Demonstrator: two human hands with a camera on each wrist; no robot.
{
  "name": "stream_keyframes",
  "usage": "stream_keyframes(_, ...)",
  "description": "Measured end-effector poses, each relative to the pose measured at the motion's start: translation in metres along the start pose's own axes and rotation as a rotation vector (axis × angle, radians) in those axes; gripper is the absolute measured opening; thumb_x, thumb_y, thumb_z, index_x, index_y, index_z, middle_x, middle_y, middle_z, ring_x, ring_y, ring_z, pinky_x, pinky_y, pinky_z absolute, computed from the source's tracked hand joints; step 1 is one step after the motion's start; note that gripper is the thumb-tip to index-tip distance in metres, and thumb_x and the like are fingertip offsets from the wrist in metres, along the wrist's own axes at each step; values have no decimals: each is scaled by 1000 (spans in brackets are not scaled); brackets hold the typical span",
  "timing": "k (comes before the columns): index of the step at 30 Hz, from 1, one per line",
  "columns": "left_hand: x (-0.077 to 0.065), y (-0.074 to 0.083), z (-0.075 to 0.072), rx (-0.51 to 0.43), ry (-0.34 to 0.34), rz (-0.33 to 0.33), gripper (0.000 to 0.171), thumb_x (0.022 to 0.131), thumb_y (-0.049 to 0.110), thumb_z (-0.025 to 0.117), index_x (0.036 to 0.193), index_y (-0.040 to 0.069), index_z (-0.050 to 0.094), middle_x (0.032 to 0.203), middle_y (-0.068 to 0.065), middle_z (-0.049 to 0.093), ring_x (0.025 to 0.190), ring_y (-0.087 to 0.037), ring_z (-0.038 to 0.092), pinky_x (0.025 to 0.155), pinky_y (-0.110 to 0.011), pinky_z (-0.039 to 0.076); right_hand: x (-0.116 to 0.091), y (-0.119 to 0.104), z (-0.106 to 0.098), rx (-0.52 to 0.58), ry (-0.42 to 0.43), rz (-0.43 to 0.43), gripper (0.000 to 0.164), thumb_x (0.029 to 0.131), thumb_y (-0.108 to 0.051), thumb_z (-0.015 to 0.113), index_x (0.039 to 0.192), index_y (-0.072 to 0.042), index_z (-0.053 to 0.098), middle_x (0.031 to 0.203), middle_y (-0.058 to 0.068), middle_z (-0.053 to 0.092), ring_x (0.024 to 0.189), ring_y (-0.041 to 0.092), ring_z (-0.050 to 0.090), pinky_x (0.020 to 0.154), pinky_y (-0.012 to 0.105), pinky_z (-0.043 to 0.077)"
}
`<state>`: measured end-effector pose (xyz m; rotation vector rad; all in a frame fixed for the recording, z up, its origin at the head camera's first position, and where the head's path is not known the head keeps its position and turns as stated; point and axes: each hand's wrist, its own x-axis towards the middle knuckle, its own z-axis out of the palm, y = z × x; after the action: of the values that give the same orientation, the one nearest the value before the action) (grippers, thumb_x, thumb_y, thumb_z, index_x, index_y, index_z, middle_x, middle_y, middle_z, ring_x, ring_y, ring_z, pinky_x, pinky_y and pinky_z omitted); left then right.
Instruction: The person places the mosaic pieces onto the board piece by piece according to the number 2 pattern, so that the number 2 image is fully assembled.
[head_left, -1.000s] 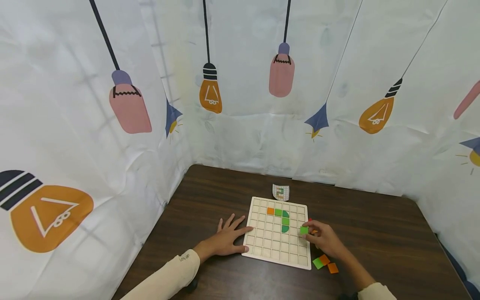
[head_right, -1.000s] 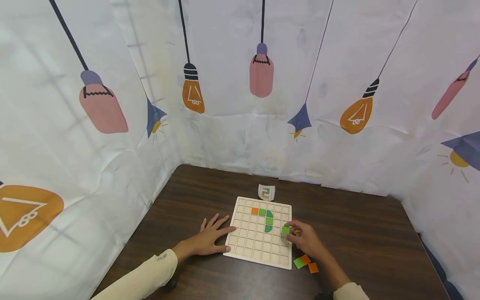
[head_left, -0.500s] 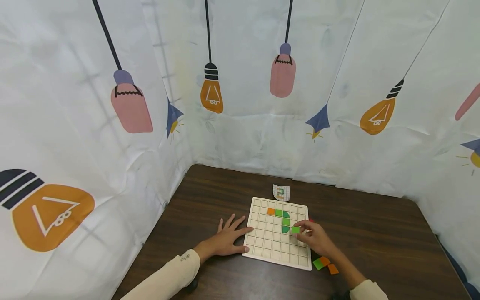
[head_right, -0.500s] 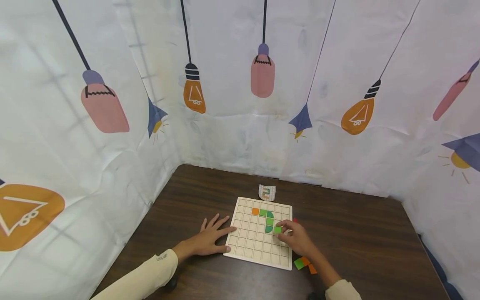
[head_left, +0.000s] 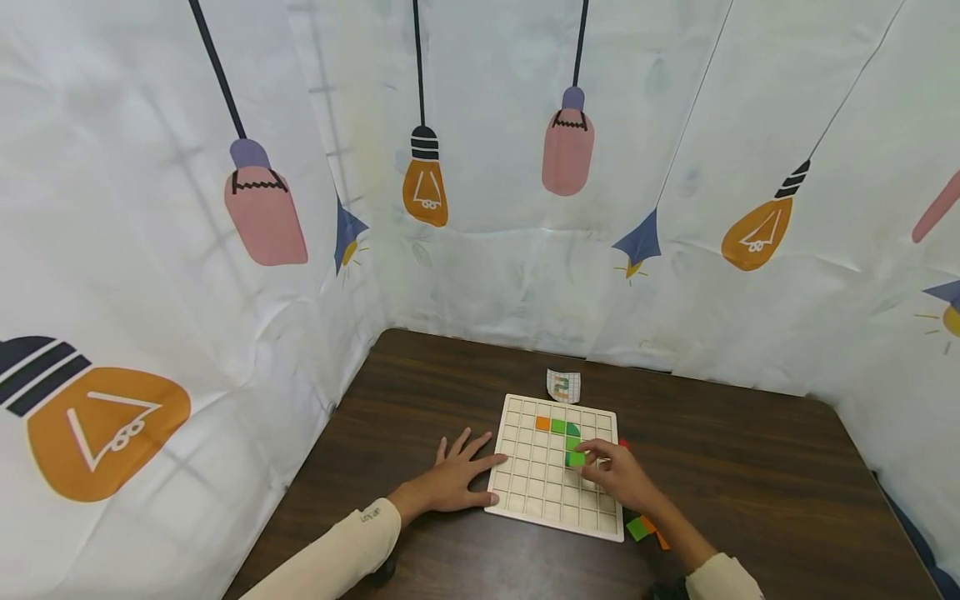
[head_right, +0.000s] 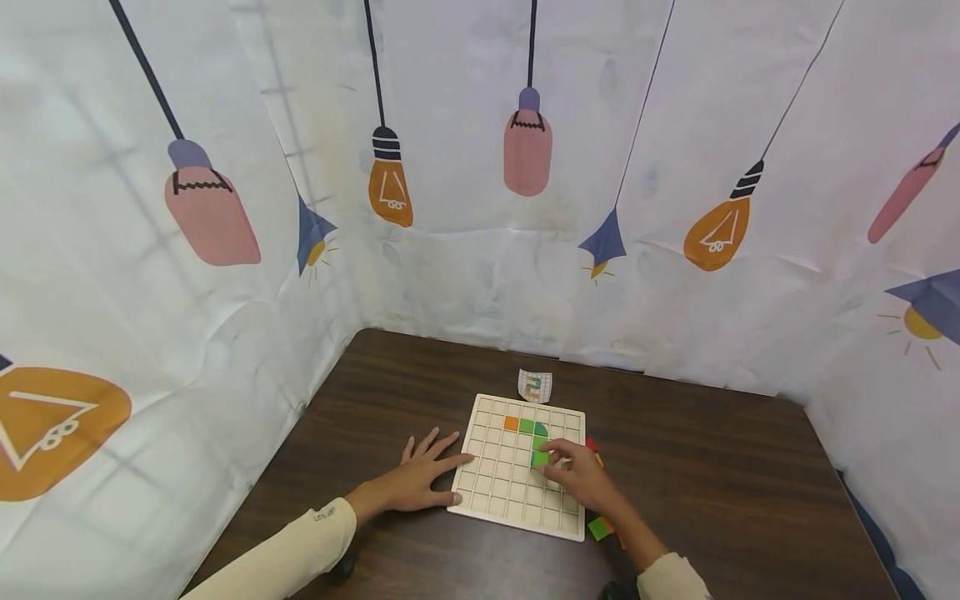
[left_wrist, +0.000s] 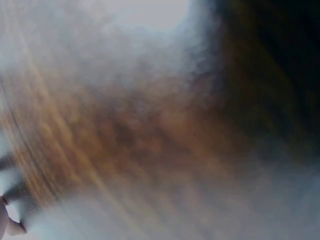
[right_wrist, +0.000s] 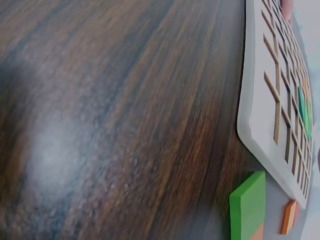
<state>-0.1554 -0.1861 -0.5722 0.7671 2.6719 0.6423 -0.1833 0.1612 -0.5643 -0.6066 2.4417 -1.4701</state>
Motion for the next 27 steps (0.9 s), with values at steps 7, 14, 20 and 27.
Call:
stream_keyframes(7, 0, 1, -1, -8, 2, 6, 67, 95, 62, 57, 155, 37, 39, 169, -8, 16, 154, -48, 4, 108, -81, 3, 5, -1, 6, 0, 8, -40, 28, 93, -11, 72, 119, -1, 67, 89, 5, 61, 65, 10, 60, 57, 24, 50)
stream_keyframes(14, 0, 0, 0, 0, 7, 7, 67, 94, 62, 58, 154, 38, 39, 168, -9, 17, 153, -48, 6, 108, -81, 4, 9, -3, 11, -18, 14, -44, 26, 91, -5, 71, 117, 1, 68, 91, 7, 63, 70, 2, 55, 58, 22, 48)
stream_keyframes(20, 0, 1, 0, 5, 7, -2, 68, 95, 64, 56, 155, 38, 39, 169, -7, 17, 153, -48, 5, 109, -80, 5, 11, -6, 12, -7, 18, -34, 28, 91, -4, 72, 118, 1, 68, 92, 12, 65, 61, 6, 52, 54, 21, 44)
stream_keyframes(27, 0, 1, 0, 12, 11, -2, 68, 94, 64, 56, 155, 38, 39, 169, -8, 17, 154, -47, 6, 109, -80, 5, 16, -5, 16, -51, 1, -45, 26, 91, -7, 73, 116, -1, 69, 85, 5, 64, 67, 4, 51, 57, 21, 45)
